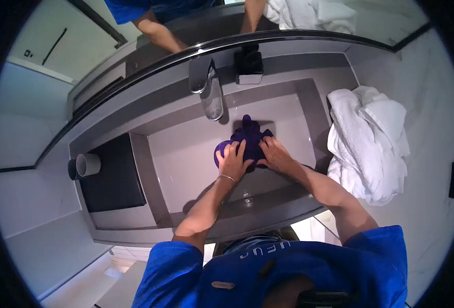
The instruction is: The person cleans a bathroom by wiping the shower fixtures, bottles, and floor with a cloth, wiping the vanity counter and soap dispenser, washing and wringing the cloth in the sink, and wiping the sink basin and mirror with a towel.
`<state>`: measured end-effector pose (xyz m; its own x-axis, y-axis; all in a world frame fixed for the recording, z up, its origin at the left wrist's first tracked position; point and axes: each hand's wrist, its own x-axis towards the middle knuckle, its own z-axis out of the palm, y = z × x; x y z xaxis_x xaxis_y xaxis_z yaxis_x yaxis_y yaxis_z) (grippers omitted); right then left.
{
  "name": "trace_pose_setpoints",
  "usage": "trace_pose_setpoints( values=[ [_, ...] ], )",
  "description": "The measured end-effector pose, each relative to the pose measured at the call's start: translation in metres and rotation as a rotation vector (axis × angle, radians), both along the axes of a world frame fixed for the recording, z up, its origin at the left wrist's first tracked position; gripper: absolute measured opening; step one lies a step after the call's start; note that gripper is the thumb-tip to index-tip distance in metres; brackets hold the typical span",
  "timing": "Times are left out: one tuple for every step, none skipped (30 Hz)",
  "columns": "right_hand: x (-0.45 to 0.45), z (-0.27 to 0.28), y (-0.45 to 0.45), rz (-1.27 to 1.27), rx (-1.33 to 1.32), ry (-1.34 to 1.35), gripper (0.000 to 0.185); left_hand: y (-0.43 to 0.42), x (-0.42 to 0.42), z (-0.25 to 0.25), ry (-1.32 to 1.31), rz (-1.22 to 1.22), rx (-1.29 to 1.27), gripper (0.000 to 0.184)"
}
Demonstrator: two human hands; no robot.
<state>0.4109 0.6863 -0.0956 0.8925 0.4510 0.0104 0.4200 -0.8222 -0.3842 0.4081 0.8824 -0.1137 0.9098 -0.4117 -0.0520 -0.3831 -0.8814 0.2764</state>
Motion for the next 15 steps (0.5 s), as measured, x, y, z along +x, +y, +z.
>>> trace_pose_setpoints(
  values=[
    [0.002,-0.002,0.002,0.009,-0.002,0.013,0.061,-0.001,0.0,-0.008,-0.048,-0.011,0.038,0.075],
    [0.013,0.001,0.002,0.034,-0.04,0.096,0.054,-0.002,0.006,-0.011,-0.109,-0.021,0.074,0.066],
    [0.024,0.003,0.002,0.06,-0.081,0.174,0.047,-0.003,0.016,-0.014,-0.113,-0.009,0.068,0.066],
    [0.031,0.0,0.001,0.072,-0.09,0.182,0.047,-0.005,0.019,-0.015,-0.124,-0.023,0.088,0.062],
    [0.03,-0.002,-0.001,0.1,-0.071,0.135,0.043,-0.006,0.012,-0.014,-0.123,-0.034,0.106,0.059],
    [0.03,0.0,-0.002,0.133,-0.051,0.071,0.04,-0.006,0.013,-0.011,-0.073,-0.009,0.067,0.061],
    [0.031,0.008,0.001,0.158,-0.063,0.038,0.04,-0.001,0.017,-0.002,-0.105,0.019,0.059,0.061],
    [0.026,0.018,0.006,0.082,-0.144,0.032,0.042,0.004,0.021,0.009,0.103,0.068,-0.089,0.063],
    [0.019,0.029,0.011,0.01,-0.222,0.03,0.045,0.01,0.026,0.019,0.313,0.114,-0.246,0.065],
    [0.011,0.048,0.018,-0.008,-0.179,-0.185,0.055,0.022,0.031,0.007,0.261,0.234,-0.421,0.068],
    [0.011,0.06,0.025,0.025,-0.185,-0.19,0.055,0.045,0.032,0.042,0.217,0.239,-0.663,0.06],
    [0.005,0.068,0.033,0.084,-0.028,-0.065,0.059,0.061,0.031,0.021,0.125,0.404,-0.753,0.053],
    [-0.007,0.072,0.039,0.13,0.126,0.072,0.064,0.073,0.023,-0.002,0.04,0.565,-0.834,0.047],
    [-0.009,0.057,0.04,0.098,-0.004,0.154,0.065,0.086,0.016,0.013,0.371,0.723,-0.992,0.041],
    [-0.012,0.052,0.041,0.049,-0.126,0.152,0.065,0.096,0.012,0.028,0.701,0.868,-1.146,0.037]
  ],
)
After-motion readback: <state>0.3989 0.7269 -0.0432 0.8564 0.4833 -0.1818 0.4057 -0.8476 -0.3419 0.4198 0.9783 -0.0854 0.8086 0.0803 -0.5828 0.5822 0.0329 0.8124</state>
